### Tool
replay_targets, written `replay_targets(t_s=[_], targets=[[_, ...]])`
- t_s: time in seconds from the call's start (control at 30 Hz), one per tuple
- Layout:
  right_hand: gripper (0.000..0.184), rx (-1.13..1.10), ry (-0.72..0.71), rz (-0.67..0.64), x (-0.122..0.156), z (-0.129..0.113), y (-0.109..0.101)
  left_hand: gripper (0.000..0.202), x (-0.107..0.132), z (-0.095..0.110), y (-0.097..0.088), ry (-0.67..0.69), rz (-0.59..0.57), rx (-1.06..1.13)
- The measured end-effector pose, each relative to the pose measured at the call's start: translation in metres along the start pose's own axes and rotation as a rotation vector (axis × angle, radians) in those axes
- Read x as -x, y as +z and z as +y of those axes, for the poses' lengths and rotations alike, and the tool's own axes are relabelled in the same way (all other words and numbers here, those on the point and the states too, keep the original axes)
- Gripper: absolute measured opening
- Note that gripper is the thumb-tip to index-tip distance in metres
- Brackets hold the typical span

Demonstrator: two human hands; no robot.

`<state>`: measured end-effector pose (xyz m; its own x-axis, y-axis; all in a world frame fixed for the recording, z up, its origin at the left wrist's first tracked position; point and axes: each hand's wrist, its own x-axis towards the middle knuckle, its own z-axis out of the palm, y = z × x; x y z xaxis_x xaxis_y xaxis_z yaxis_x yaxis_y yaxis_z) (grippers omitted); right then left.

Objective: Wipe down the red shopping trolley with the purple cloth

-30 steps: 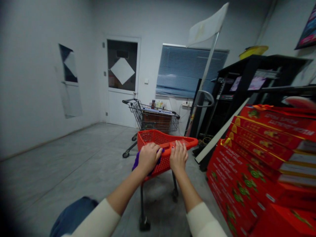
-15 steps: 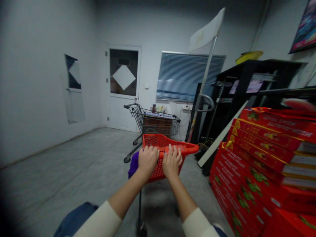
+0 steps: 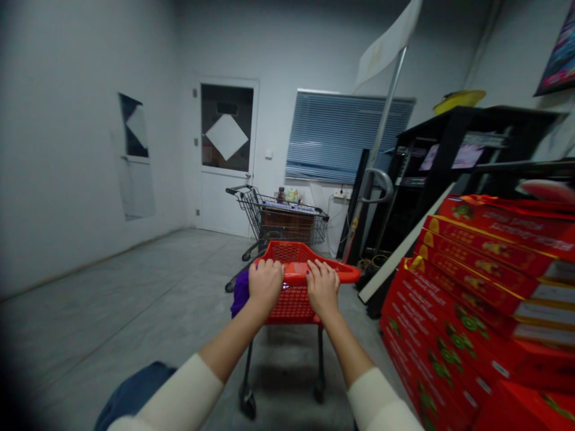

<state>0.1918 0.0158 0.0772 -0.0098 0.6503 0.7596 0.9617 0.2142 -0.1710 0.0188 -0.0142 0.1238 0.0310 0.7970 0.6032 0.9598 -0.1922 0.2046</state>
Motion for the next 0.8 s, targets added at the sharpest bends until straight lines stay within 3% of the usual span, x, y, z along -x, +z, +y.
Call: replay_targets(t_s=[0.13, 0.27, 0.37, 0.43, 0.5, 0.7, 0.8], targets=[[0.044, -0.018, 0.008, -0.018, 0.002, -0.008, -0.003, 0.035, -0.007, 0.016, 0.002, 0.026, -0.043, 0.053], [0.042, -0.028, 0.005, -0.025, 0.002, -0.006, -0.004, 0.037, -0.013, -0.013, -0.003, 0.055, -0.059, 0.044], [0.041, -0.031, 0.017, 0.001, 0.002, -0.009, -0.001, 0.038, -0.017, -0.039, -0.007, -0.025, -0.054, -0.036], [0.041, -0.028, 0.028, 0.017, 0.003, -0.015, 0.001, 0.037, -0.018, -0.044, -0.006, -0.057, -0.037, -0.070], [0.041, -0.023, 0.030, 0.027, 0.004, -0.022, 0.004, 0.038, -0.017, -0.037, -0.003, -0.047, -0.015, -0.083], [0.043, 0.002, 0.008, 0.024, 0.005, -0.033, 0.000, 0.037, -0.007, 0.012, 0.006, 0.079, 0.002, 0.022], [0.044, 0.014, -0.055, -0.039, 0.004, -0.024, -0.009, 0.036, -0.008, 0.008, 0.003, 0.124, -0.030, 0.055]])
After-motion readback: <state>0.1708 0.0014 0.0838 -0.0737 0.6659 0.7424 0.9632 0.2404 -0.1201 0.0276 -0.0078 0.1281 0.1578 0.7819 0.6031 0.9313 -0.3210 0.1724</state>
